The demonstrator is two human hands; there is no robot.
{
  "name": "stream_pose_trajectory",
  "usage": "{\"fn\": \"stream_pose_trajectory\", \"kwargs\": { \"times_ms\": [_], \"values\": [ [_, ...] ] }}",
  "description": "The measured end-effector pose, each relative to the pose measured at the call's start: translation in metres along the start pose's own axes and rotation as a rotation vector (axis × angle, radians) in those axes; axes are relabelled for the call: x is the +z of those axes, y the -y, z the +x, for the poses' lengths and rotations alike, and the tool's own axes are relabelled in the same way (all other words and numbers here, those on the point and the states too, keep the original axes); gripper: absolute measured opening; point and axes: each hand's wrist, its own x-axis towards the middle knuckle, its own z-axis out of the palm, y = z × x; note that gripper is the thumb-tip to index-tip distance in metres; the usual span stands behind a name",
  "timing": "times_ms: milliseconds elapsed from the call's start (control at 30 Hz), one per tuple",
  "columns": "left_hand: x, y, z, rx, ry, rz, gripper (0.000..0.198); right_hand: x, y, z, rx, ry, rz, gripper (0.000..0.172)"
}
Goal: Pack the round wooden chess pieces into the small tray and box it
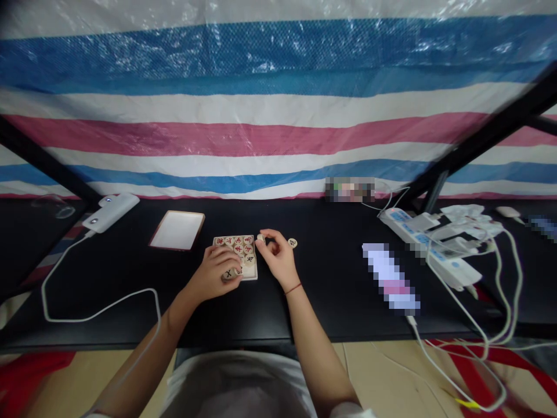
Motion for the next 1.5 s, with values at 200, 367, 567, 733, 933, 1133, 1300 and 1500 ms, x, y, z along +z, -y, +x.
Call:
{"fn": "stream_pose_trajectory", "kwargs": {
  "times_ms": [200, 367, 567, 733, 933, 1133, 1300, 1500],
  "values": [
    [0.002, 0.003, -0.004, 0.024, 0.015, 0.047, 0.011, -0.004, 0.006, -0.005, -0.045, 0.102, -0.080, 0.031],
    [0.006, 0.008, -0.007, 0.009, 0.056, 0.078, 0.024, -0.009, 0.008, -0.021, -0.163, 0.194, -0.252, 0.022],
    [0.002, 0.013, -0.007, -0.048, 0.058, 0.077, 0.055, -0.004, 0.005, -0.040, -0.359, 0.333, -0.381, 0.021],
    [0.002, 0.016, -0.008, -0.026, 0.076, 0.086, 0.066, -0.001, 0.002, -0.040, -0.371, 0.406, -0.457, 0.021],
    [0.004, 0.018, -0.009, -0.028, 0.082, 0.070, 0.067, -0.003, 0.003, -0.041, -0.364, 0.426, -0.478, 0.021],
    [0.004, 0.017, -0.009, -0.047, 0.097, 0.061, 0.064, -0.001, 0.005, -0.044, -0.382, 0.434, -0.446, 0.016],
    [0.003, 0.016, -0.008, -0.035, 0.086, 0.048, 0.057, 0.002, 0.005, -0.046, -0.397, 0.453, -0.384, 0.018],
    [0.001, 0.006, -0.005, 0.038, 0.082, 0.091, 0.033, -0.016, 0.005, -0.030, -0.354, -0.028, -0.445, 0.019]
  ]
}}
